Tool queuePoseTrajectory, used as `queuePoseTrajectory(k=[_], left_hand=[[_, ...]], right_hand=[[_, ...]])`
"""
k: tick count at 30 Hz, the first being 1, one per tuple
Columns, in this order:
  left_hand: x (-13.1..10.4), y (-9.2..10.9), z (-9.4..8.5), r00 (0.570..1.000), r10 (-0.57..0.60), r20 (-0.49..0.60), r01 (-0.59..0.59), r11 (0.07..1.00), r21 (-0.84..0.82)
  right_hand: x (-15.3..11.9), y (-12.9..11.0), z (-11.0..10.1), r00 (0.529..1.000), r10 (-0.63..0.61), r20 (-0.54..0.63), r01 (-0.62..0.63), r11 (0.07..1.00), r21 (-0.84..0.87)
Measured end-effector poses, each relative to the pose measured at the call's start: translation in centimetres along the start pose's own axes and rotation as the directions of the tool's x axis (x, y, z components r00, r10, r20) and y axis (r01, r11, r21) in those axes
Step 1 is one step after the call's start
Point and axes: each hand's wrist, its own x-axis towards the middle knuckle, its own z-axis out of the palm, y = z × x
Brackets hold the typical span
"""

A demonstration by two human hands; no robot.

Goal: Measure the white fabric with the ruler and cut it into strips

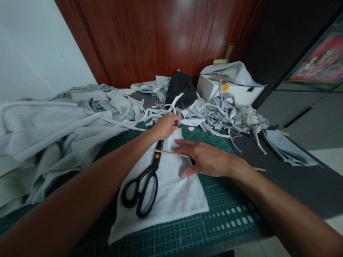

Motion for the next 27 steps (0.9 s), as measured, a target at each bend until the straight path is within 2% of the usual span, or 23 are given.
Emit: queuePoseTrajectory(k=[3, 6, 9, 10, 11, 12, 13, 14, 15, 17, 18, 19, 21, 24, 27], left_hand=[[-0.1, 0.1, 0.1, 0.999, 0.054, 0.006, -0.054, 0.998, 0.043], [0.0, 0.6, 0.0, 0.984, 0.168, 0.065, -0.174, 0.979, 0.104], [0.1, 2.0, -1.6, 0.970, 0.221, 0.103, -0.230, 0.970, 0.085], [-0.1, 2.9, -2.5, 0.978, 0.206, 0.040, -0.208, 0.976, 0.063], [-0.6, 4.1, -3.6, 0.977, 0.194, -0.088, -0.190, 0.981, 0.044], [-1.5, 5.6, -4.8, 0.955, 0.197, -0.220, -0.193, 0.980, 0.039], [-2.8, 7.3, -5.9, 0.908, 0.211, -0.361, -0.206, 0.977, 0.053], [-4.4, 9.1, -6.8, 0.869, 0.240, -0.434, -0.223, 0.971, 0.089], [-6.4, 10.8, -7.4, 0.861, 0.276, -0.427, -0.246, 0.961, 0.125], [-10.7, 13.9, -7.4, 0.867, 0.394, -0.305, -0.369, 0.919, 0.139], [-12.8, 14.9, -6.8, 0.891, 0.441, -0.104, -0.430, 0.896, 0.110], [-14.6, 15.6, -6.0, 0.902, 0.430, 0.045, -0.432, 0.896, 0.105], [-17.1, 16.0, -4.2, 0.928, 0.291, 0.230, -0.318, 0.944, 0.086], [-18.3, 15.1, -2.5, 0.925, 0.173, 0.337, -0.200, 0.979, 0.047], [-18.0, 14.1, -2.2, 0.926, 0.193, 0.324, -0.226, 0.972, 0.065]], right_hand=[[-0.1, 0.1, 0.0, 1.000, -0.006, 0.001, 0.006, 1.000, 0.011], [0.0, 0.2, 0.1, 1.000, -0.007, 0.003, 0.007, 1.000, 0.005], [0.1, 0.4, 0.2, 1.000, -0.011, 0.001, 0.011, 1.000, 0.005], [0.1, 0.4, 0.2, 1.000, -0.013, -0.001, 0.013, 1.000, 0.008], [0.0, 0.4, 0.2, 1.000, -0.015, -0.005, 0.015, 1.000, 0.011], [0.0, 0.3, 0.2, 1.000, -0.020, -0.007, 0.020, 1.000, 0.015], [0.0, 0.2, 0.1, 1.000, -0.023, -0.010, 0.023, 1.000, 0.019], [-0.1, 0.2, 0.1, 1.000, -0.026, -0.014, 0.027, 0.999, 0.023], [-0.1, 0.1, 0.0, 0.999, -0.033, -0.014, 0.034, 0.999, 0.022], [-0.2, 0.1, 0.0, 0.998, -0.053, -0.016, 0.053, 0.999, 0.002], [-0.1, 0.1, 0.0, 0.998, -0.061, -0.015, 0.061, 0.998, -0.012], [-0.1, 0.2, 0.0, 0.998, -0.069, -0.015, 0.068, 0.997, -0.023], [0.0, 0.5, 0.1, 0.997, -0.081, -0.013, 0.081, 0.996, -0.021], [0.1, 0.8, 0.2, 0.995, -0.096, -0.015, 0.096, 0.995, 0.008], [0.2, 0.9, 0.2, 0.994, -0.108, -0.021, 0.109, 0.994, 0.017]])
